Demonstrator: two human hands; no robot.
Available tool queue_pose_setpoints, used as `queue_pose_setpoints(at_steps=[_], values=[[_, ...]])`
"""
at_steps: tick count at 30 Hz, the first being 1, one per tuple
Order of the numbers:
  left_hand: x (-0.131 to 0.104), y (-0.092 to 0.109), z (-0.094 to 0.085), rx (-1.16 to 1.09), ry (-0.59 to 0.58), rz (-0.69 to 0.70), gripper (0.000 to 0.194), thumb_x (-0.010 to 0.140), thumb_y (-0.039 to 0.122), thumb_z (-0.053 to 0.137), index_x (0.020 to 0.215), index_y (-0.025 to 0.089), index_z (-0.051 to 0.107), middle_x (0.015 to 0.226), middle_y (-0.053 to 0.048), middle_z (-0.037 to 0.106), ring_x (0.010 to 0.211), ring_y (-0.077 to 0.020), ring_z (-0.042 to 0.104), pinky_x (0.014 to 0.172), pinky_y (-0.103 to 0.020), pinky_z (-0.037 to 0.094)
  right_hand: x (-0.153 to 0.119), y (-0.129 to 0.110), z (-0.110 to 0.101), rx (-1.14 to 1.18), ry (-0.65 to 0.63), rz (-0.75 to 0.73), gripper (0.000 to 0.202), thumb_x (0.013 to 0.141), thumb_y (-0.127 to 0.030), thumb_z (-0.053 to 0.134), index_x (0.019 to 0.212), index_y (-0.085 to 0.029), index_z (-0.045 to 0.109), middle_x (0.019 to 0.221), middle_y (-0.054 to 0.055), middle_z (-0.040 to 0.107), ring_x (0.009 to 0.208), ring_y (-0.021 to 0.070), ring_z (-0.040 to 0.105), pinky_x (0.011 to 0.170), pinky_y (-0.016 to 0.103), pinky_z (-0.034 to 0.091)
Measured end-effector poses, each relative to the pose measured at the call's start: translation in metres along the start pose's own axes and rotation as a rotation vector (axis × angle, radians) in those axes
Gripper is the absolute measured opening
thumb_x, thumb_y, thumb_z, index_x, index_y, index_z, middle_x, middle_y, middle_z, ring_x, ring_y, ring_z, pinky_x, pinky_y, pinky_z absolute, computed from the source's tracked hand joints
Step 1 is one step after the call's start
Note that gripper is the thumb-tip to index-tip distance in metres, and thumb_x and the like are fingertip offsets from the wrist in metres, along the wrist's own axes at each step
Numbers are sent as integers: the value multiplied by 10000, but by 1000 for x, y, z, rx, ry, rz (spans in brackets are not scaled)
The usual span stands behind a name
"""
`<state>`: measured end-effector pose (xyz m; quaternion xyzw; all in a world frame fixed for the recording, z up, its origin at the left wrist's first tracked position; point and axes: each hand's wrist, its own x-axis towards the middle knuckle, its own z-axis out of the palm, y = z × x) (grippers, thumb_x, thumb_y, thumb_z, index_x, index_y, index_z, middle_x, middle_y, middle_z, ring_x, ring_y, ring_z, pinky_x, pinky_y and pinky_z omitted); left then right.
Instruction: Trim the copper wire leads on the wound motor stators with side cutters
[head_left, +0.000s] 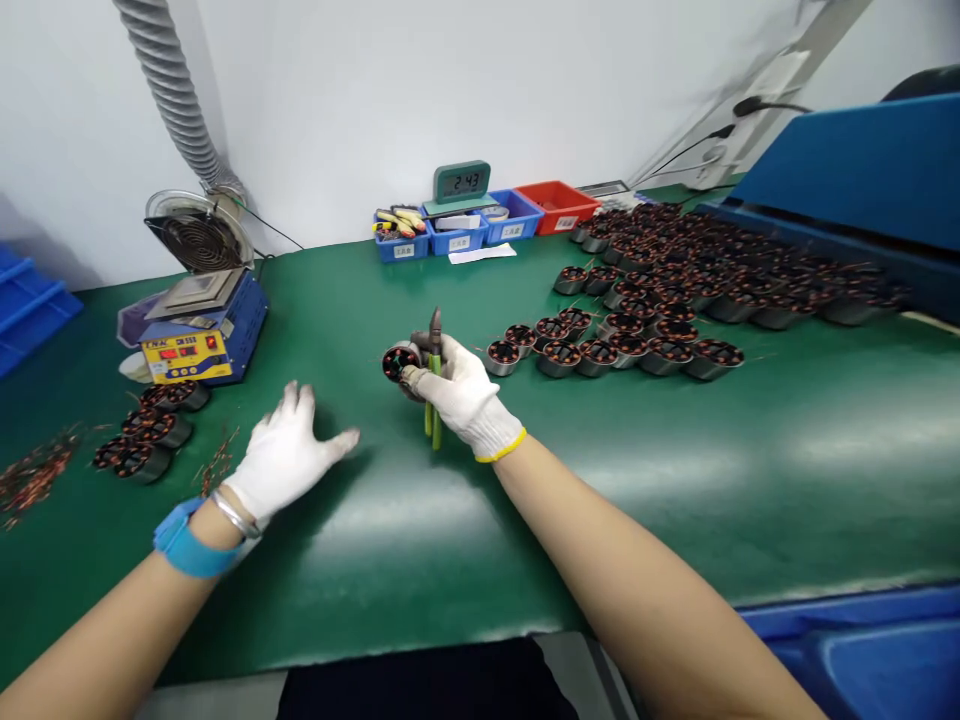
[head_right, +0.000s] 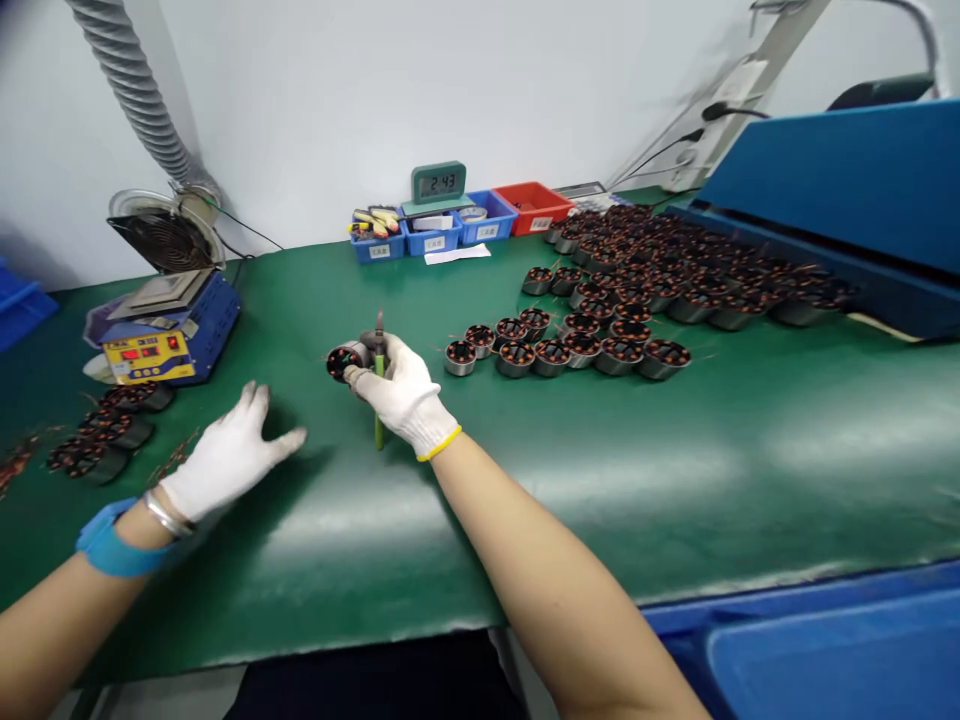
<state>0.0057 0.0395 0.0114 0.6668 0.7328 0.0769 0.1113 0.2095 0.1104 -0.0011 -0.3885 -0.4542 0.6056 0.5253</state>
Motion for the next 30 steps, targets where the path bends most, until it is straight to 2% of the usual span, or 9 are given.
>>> queue_pose_setpoints(at_steps=[3,7,11,16,19,22,24,26,30], values=[[13,22,-15,-597,11,35,627,747,607,598,1159,135,572,1120,-139,675,965,-263,651,835,-368,513,-12,4,14,4,-84,42,533,587,-336,766,1051,-197,546,970,46,662,888,211,644,816,382,553],[23,34,-5,-955,66,21,346,686,475,714,693,193,514,599,40,533,558,-124,508,548,-249,435,-19,9,22,-15,-127,87,495,590,-313,774,1016,-192,553,933,32,658,858,188,637,845,373,536],[9,19,8,-1120,31,-23,279,729,411,681,688,192,513,521,48,509,443,-114,482,454,-244,413,-21,10,28,9,-159,128,472,583,-292,782,991,-197,564,956,30,658,882,186,646,894,373,522],[-5,6,13,-1322,277,-121,270,829,422,554,698,219,434,566,44,492,493,-111,504,504,-241,450,-30,10,41,63,-254,215,432,612,-271,775,988,-216,569,969,29,669,912,191,655,943,385,502],[-1,-1,13,-1433,376,-136,373,862,573,482,738,222,465,625,21,524,533,-128,522,496,-257,445,-33,9,41,46,-224,247,450,616,-263,778,1007,-213,562,990,35,670,910,188,653,926,386,507],[1,-3,12,-1295,170,-67,451,827,637,500,719,201,535,626,4,541,533,-133,514,478,-261,430,-34,7,36,9,-263,282,483,624,-254,784,1052,-200,567,993,37,673,897,185,653,889,379,519],[-1,0,7,-1111,80,-11,337,772,483,640,639,190,541,569,22,510,509,-112,477,474,-244,402,-34,6,34,-3,-296,292,484,633,-247,783,1066,-196,572,988,37,678,889,187,655,871,375,524],[-5,0,-1,-1054,175,-13,228,747,311,672,616,195,526,529,45,487,474,-95,447,457,-234,371,-33,5,32,-30,-307,293,483,633,-243,784,1067,-192,578,983,41,686,880,192,657,843,371,532],[-4,-14,-18,-1245,651,-86,209,840,273,534,644,226,476,530,48,471,466,-112,480,452,-259,388,-31,6,30,-98,-287,298,457,639,-274,776,1051,-191,596,974,47,689,822,188,655,747,350,543]])
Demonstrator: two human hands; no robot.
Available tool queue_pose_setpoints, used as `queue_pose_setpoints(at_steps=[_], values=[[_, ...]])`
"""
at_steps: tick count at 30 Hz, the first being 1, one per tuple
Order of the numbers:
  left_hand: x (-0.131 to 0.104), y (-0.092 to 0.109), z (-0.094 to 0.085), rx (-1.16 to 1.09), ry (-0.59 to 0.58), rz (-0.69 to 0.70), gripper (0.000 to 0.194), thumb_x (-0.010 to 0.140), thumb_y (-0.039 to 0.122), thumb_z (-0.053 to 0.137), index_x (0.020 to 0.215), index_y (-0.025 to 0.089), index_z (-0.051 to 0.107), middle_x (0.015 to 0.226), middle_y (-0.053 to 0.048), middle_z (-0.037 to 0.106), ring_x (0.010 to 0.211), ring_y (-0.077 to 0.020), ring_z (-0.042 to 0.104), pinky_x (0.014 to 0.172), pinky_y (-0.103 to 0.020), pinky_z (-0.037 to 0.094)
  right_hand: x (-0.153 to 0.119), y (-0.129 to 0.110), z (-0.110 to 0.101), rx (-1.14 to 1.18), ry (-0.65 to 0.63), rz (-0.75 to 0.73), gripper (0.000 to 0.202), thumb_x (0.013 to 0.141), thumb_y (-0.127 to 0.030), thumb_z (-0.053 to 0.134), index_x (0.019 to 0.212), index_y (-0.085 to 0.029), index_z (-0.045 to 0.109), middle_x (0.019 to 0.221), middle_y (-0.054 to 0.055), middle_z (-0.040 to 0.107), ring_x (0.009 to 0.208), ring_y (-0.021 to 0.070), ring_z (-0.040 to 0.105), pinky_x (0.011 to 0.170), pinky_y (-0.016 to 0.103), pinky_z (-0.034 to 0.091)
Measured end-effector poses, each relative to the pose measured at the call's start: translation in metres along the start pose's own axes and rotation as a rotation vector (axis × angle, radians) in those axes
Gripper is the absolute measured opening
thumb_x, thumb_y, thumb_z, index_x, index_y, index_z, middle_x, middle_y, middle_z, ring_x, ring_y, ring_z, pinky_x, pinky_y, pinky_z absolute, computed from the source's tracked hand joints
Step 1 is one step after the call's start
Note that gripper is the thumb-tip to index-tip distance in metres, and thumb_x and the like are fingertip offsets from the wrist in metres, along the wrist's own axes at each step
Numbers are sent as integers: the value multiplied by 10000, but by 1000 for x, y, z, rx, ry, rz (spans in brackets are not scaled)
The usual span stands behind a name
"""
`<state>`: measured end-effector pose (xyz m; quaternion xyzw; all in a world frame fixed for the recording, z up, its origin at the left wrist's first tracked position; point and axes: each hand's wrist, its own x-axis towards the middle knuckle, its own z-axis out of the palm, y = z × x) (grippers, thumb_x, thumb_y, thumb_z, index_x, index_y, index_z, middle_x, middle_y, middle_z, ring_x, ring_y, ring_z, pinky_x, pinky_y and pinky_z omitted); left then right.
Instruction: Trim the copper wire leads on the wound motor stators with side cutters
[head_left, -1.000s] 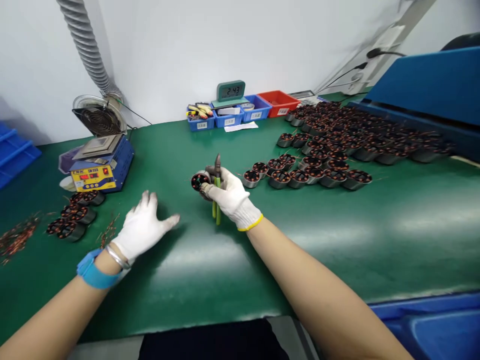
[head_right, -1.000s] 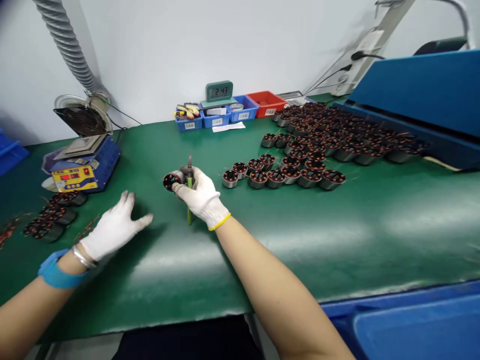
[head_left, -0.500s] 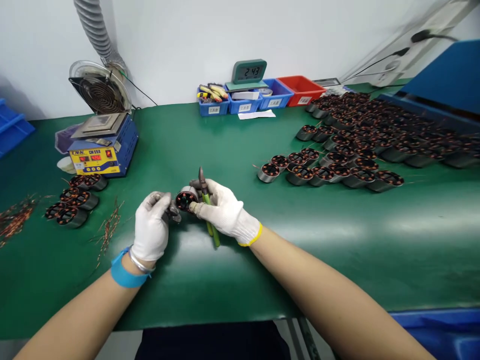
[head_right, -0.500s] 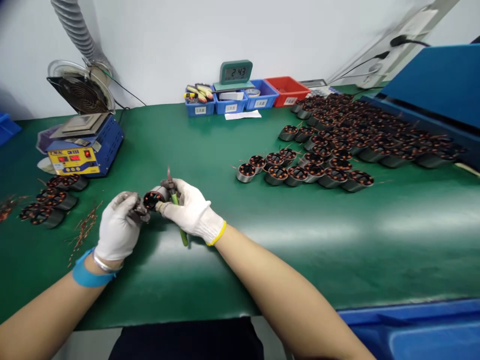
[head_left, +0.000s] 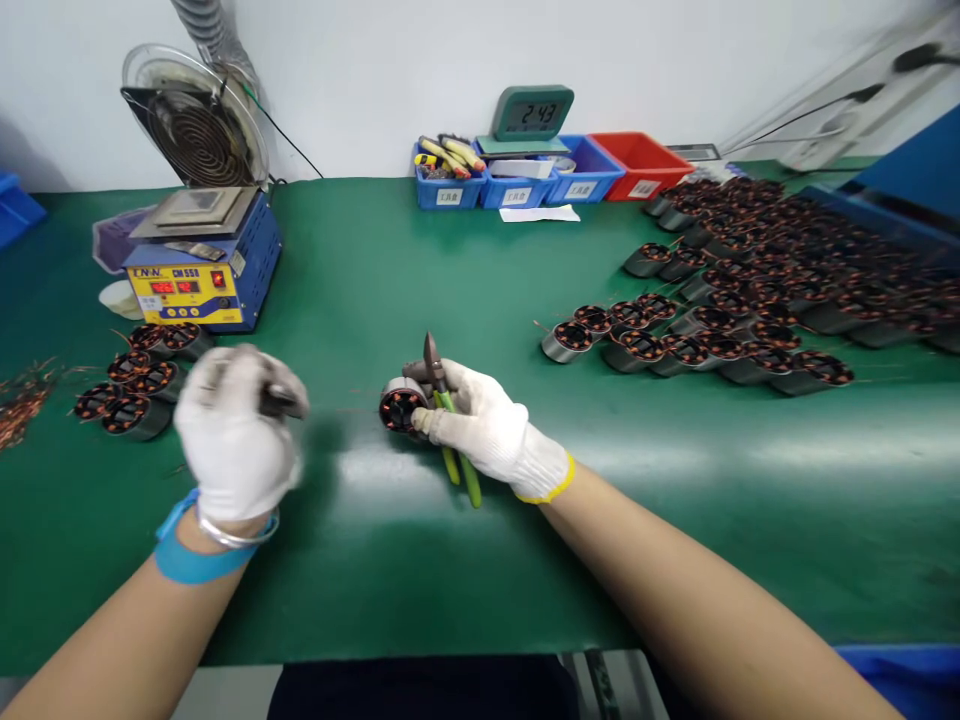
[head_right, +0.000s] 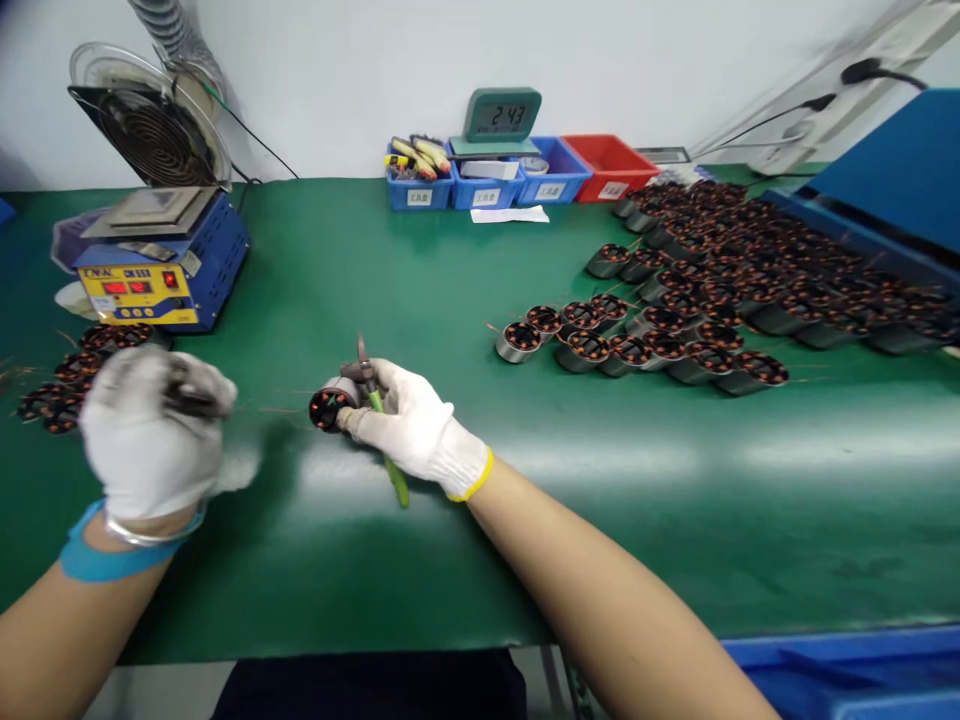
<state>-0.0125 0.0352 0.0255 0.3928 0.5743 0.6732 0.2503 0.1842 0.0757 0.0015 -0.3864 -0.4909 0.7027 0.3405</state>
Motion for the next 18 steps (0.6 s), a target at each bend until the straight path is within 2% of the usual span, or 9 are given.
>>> queue_pose_setpoints(at_steps=[2,4,6,8,9,12,13,14,18], values=[[7,-2,-5,41,20,78,223,873,328,477,671,233,482,565,38,476,495,-123,499,464,-271,406,0,0,0,-4,20,0,438,643,-286,771,1036,-194,601,968,44,686,797,179,650,718,336,540],[7,-5,-5,212,-144,107,175,830,361,557,722,224,542,614,32,531,532,-123,514,491,-271,413,0,0,3,-3,15,7,438,640,-281,773,1034,-197,600,959,39,685,794,176,648,721,335,538],[3,-7,-1,397,-382,93,181,752,338,659,681,205,557,590,40,535,527,-110,485,505,-258,387,-1,0,6,-6,-5,19,437,632,-263,781,1026,-197,603,953,36,687,809,179,647,750,344,540],[-1,-6,2,459,-471,88,235,725,305,678,595,197,515,515,55,475,483,-93,425,479,-245,343,-1,2,7,6,-6,32,438,624,-254,787,1018,-192,605,949,35,684,810,178,646,758,348,544],[-2,-4,2,446,-418,94,245,748,297,646,582,199,495,495,58,455,463,-90,410,463,-242,332,0,4,7,25,11,46,451,618,-255,790,1022,-192,600,949,34,679,799,177,647,743,350,551],[3,-1,-3,267,-51,85,245,837,298,519,616,222,443,494,61,441,434,-103,419,434,-240,343,4,8,4,116,112,79,495,608,-276,796,1039,-193,567,928,22,654,722,165,646,668,352,568],[5,-1,-4,230,5,62,252,854,309,495,625,227,430,497,62,437,431,-106,416,426,-239,341,5,9,4,142,136,78,498,609,-283,798,1037,-194,559,905,12,643,676,151,636,641,347,568],[5,-2,-4,222,-17,30,260,849,324,514,622,226,433,500,61,439,433,-106,413,423,-237,337,6,9,4,163,146,70,497,613,-290,798,1036,-194,555,879,0,632,632,135,620,617,338,565],[-2,-6,7,320,-509,-166,279,719,347,699,568,187,526,498,48,481,450,-91,401,423,-229,318,4,9,11,216,116,86,491,624,-297,796,1039,-199,553,812,-25,607,572,110,587,575,310,556]])
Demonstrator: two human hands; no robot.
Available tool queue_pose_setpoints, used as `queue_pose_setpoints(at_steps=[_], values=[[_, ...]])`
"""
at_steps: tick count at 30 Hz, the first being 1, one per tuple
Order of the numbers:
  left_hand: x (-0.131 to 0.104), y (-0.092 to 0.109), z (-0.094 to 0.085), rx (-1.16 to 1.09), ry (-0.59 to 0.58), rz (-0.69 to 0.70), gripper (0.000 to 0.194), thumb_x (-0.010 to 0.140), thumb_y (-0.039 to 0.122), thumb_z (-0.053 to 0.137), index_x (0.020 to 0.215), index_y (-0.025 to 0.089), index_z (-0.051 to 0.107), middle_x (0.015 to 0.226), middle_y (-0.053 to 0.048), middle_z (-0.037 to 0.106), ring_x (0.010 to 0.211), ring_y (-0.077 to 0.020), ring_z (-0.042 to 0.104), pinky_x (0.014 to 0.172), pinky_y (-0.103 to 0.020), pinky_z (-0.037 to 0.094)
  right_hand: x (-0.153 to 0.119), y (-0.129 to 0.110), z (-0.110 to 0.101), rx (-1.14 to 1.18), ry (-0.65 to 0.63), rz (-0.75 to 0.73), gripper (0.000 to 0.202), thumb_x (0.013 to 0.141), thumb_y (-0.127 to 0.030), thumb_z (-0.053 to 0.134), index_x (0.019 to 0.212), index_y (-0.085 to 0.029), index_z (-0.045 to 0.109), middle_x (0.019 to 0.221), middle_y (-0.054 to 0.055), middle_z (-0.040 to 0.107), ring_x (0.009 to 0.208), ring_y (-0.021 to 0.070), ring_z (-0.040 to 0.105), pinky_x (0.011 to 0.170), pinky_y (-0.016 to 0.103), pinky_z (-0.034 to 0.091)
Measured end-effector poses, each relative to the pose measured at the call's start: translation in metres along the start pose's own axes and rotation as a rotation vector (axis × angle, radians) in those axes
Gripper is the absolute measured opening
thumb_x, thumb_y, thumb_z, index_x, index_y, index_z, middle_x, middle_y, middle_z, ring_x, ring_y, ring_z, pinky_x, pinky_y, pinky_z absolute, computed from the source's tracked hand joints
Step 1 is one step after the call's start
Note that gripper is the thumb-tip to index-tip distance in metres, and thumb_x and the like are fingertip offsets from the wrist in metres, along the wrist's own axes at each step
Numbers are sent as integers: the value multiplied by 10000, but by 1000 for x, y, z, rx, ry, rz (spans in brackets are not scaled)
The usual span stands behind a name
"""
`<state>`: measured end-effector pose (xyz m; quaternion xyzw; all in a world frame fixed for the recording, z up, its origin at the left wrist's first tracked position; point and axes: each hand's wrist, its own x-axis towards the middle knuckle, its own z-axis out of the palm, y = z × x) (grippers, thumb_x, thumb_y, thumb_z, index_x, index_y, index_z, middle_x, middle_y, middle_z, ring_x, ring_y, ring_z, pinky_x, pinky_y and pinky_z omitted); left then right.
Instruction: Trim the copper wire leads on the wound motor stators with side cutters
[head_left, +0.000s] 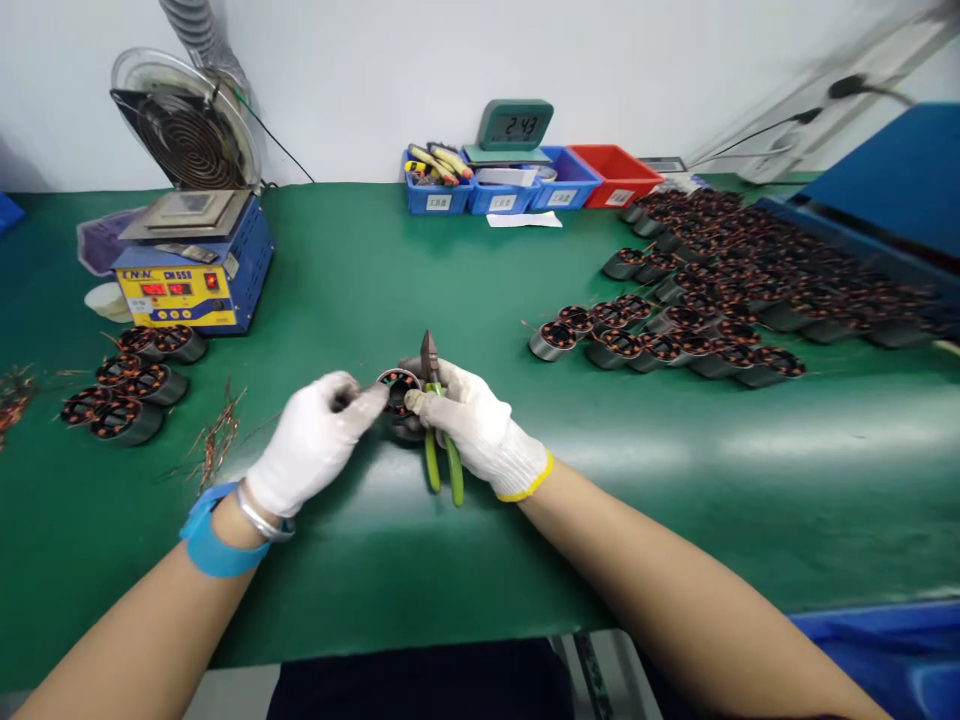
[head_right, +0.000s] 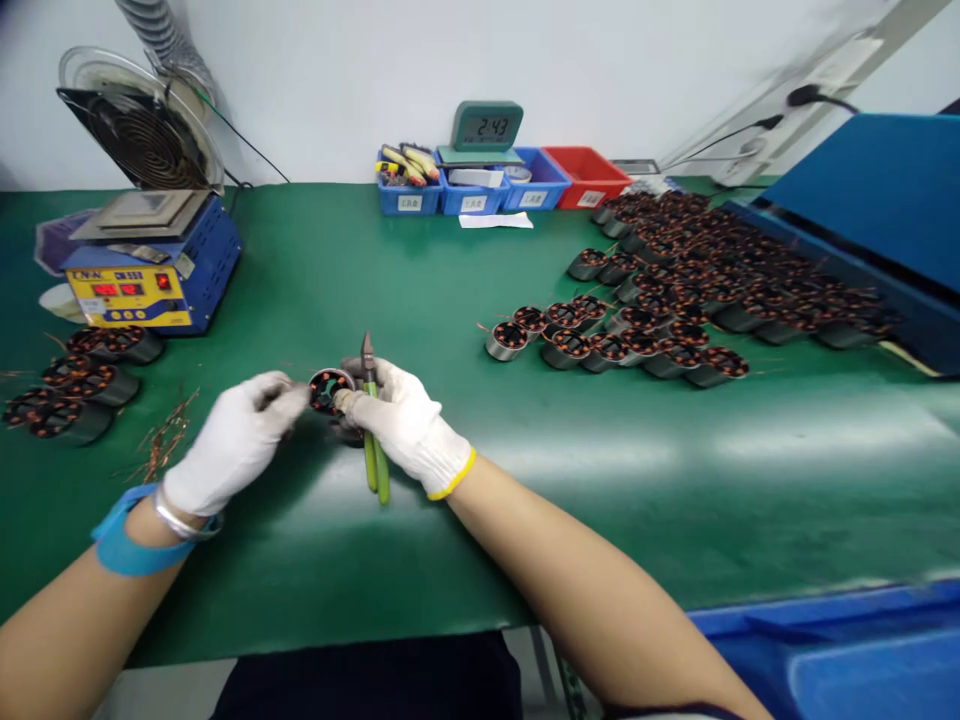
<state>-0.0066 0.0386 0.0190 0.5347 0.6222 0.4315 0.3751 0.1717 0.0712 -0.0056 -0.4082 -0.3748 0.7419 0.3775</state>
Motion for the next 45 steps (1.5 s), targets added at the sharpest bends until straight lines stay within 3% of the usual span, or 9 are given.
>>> queue_pose_setpoints(at_steps=[2,7,13,19,26,32,35,41,45], values=[[1,1,2,-40,-60,-35,310,773,366,648,559,194,504,475,50,464,434,-89,398,418,-230,321,-2,1,3,-7,-8,40,502,617,-285,799,1042,-197,548,791,-25,613,562,109,586,567,305,555],[10,-2,-16,-317,572,149,301,850,387,560,629,235,423,479,73,415,400,-106,395,390,-242,338,-4,2,6,33,13,67,469,636,-277,784,1028,-191,541,743,-42,597,486,76,529,558,314,548],[4,-7,5,133,121,94,269,767,365,652,617,189,515,573,46,473,547,-101,433,508,-231,363,-8,7,15,-49,-3,39,463,620,-261,767,1028,-199,558,807,-15,624,576,114,577,557,292,527],[8,-4,-16,-112,621,45,323,833,350,599,584,219,442,470,66,415,405,-97,394,383,-234,310,-2,4,9,62,153,-15,460,619,-280,766,1004,-205,525,753,-39,609,546,106,569,602,322,542],[-4,-7,21,-285,-9,-202,421,664,401,763,965,125,659,843,-64,714,609,-148,618,508,-255,505,-13,10,18,89,65,23,399,696,-339,715,1023,-207,529,747,-33,569,584,109,531,579,293,523],[2,-7,-3,-69,-377,-446,280,729,347,693,892,120,702,760,-48,701,525,-111,545,462,-219,430,-31,-14,5,-845,149,-202,367,830,-327,580,1169,-189,555,978,64,630,758,178,595,688,358,503],[5,-8,-17,6,-484,-417,247,749,364,677,838,137,715,686,-29,670,495,-108,527,455,-220,419,-41,-25,6,-1206,-46,-268,302,850,-256,546,1148,-213,573,1011,57,639,844,189,618,701,323,482],[11,-13,-17,-6,-437,-301,269,730,411,695,769,149,745,745,-50,706,652,-167,602,589,-262,480,-45,-11,19,-1529,-495,-323,358,873,-159,481,1223,-211,537,1301,102,556,999,191,627,805,303,506],[15,-22,-7,-153,21,-162,246,720,379,711,757,136,720,705,-31,684,640,-145,591,634,-258,489,-41,-8,18,-1549,-514,-337,409,881,-157,471,1287,-189,508,1310,108,567,1062,216,623,856,330,516]])
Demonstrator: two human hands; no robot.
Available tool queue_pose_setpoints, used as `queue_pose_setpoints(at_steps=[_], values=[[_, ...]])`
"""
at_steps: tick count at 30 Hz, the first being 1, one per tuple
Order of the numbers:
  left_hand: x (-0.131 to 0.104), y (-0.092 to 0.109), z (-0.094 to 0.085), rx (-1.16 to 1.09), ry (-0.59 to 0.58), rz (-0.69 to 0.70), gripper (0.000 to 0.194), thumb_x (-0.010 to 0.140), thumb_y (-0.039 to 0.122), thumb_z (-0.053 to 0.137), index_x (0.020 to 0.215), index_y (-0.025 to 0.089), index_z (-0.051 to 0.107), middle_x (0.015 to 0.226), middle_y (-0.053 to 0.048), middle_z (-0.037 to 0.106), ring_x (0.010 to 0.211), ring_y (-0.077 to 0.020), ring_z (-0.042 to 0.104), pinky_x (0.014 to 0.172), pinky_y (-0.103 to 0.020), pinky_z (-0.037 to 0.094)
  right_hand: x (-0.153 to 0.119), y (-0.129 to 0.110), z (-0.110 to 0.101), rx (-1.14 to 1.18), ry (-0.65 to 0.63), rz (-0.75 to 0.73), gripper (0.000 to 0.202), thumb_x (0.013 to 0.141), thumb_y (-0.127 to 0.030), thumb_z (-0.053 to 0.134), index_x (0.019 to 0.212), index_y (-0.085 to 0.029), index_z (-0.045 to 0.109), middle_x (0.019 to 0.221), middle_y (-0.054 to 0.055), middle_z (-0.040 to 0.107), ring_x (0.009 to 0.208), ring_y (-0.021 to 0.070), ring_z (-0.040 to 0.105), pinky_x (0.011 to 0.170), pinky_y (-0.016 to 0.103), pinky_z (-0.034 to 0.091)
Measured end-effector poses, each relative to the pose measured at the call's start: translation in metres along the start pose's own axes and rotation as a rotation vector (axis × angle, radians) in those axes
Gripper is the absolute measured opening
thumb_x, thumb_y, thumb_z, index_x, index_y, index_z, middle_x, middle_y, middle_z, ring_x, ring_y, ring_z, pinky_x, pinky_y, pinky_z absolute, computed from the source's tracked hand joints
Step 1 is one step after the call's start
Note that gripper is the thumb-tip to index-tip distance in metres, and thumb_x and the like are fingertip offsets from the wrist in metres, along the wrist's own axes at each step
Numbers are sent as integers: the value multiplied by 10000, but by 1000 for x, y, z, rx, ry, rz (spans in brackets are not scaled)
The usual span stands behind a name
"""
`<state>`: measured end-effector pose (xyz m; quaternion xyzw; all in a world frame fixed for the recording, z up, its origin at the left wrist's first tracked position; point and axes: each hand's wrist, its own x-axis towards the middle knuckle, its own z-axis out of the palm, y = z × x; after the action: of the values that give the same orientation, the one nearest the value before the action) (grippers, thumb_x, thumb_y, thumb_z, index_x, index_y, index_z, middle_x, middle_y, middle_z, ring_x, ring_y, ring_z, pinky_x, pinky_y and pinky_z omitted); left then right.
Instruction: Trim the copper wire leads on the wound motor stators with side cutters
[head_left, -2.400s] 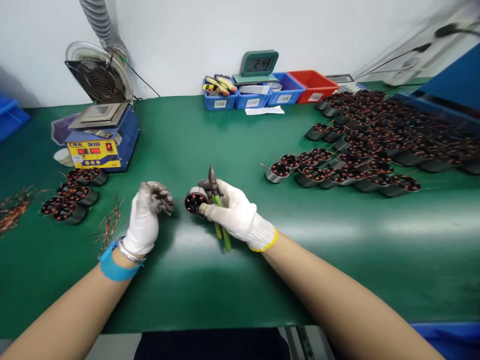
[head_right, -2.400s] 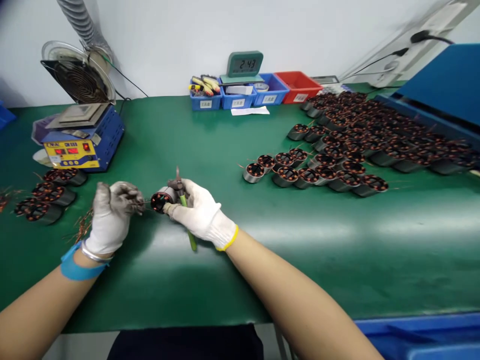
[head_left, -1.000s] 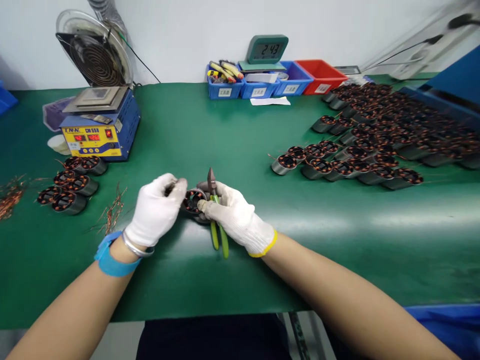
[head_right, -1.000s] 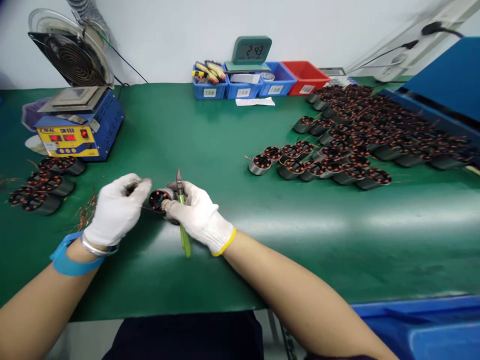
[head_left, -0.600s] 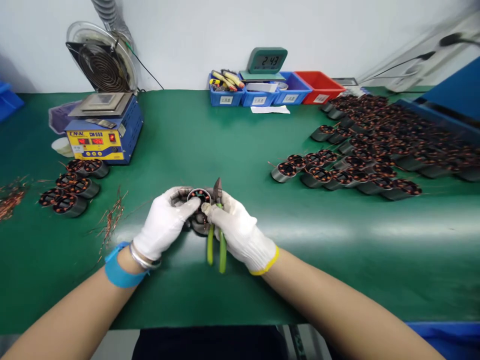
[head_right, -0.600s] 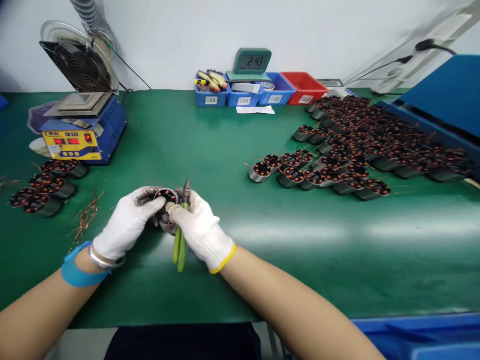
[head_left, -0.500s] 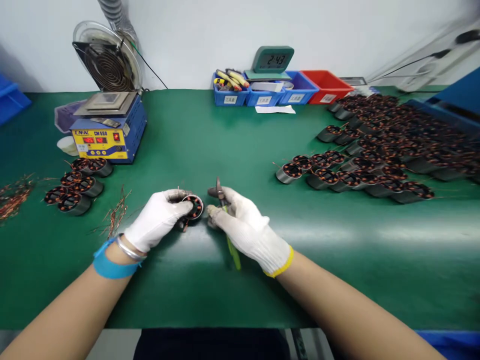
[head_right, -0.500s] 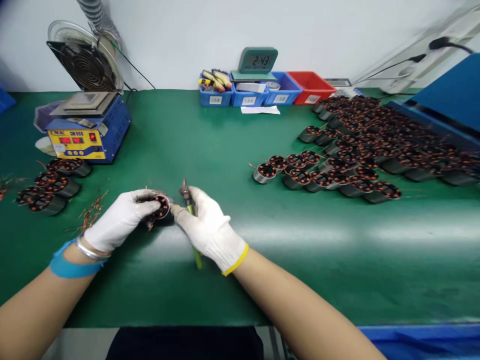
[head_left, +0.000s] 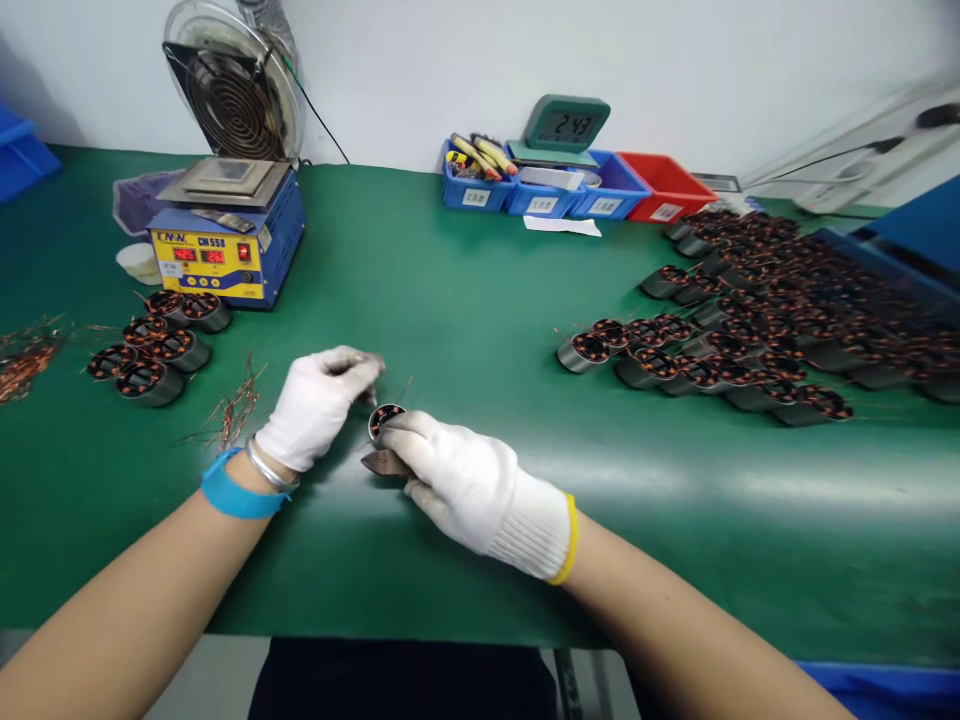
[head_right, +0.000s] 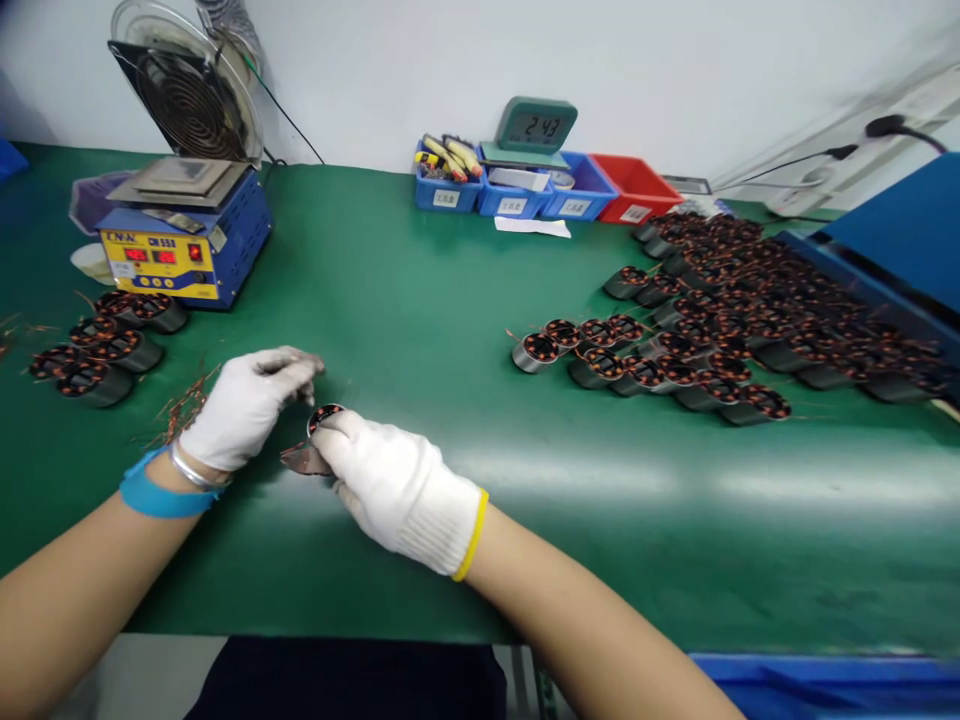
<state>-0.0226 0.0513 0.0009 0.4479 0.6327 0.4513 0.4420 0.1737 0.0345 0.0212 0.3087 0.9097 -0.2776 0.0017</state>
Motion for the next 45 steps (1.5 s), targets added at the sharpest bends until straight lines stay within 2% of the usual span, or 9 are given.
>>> queue_pose_setpoints(at_steps=[3,7,10,16,18,23,26,36,45], values=[[3,-5,0,-226,218,33,328,742,398,710,926,126,700,906,-73,719,721,-151,642,680,-273,529,-1,5,2,19,50,-69,450,883,-149,467,1333,-167,484,1383,114,533,1123,227,605,900,338,512],[-4,1,2,-264,-211,-168,705,673,319,809,1305,144,550,1144,-136,704,1039,-240,670,847,-332,549,0,12,6,45,121,-169,405,906,-160,469,1308,-161,518,1333,95,578,1128,220,598,925,327,501],[-12,6,12,-173,-302,-266,797,639,273,835,1351,119,510,995,-125,747,946,-258,700,817,-366,560,2,15,8,53,142,-200,399,886,-152,503,1283,-163,547,1295,85,605,1125,226,598,935,332,499],[4,3,8,-502,236,24,409,653,231,800,1014,162,621,855,-32,739,868,-178,706,919,-340,539,1,15,8,96,149,-202,456,843,-111,506,1296,-142,538,1351,120,575,1133,235,605,921,352,514],[9,0,-2,-585,288,69,429,670,209,780,1054,183,591,860,-16,735,864,-169,708,944,-357,532,0,15,6,162,201,-221,433,819,-104,512,1246,-148,568,1329,122,591,1120,239,612,909,363,520],[0,1,-11,-394,-218,-205,826,676,170,782,1407,132,400,1176,-157,699,1063,-272,683,1036,-463,469,3,23,-5,642,626,138,317,864,-215,516,1173,-179,575,1130,95,666,925,176,648,827,343,532],[-8,4,-6,-273,-372,-234,905,695,199,773,1471,89,320,1223,-207,672,1147,-311,642,1047,-476,451,8,36,-8,832,547,259,453,819,-214,513,1266,-140,499,1087,110,664,861,180,642,782,355,531],[-10,0,2,-246,-405,-164,844,739,292,715,1458,53,343,1168,-227,692,1127,-311,653,993,-466,476,-18,40,-33,-298,201,340,529,868,-204,483,1396,-192,479,1245,120,596,1101,293,571,899,404,463],[-12,-2,4,-213,-415,-103,793,771,280,662,1452,45,331,1196,-210,686,1163,-273,633,1038,-437,445,-12,23,-35,-587,81,275,524,874,-194,505,1393,-135,468,1127,136,600,1031,307,572,1087,517,283]])
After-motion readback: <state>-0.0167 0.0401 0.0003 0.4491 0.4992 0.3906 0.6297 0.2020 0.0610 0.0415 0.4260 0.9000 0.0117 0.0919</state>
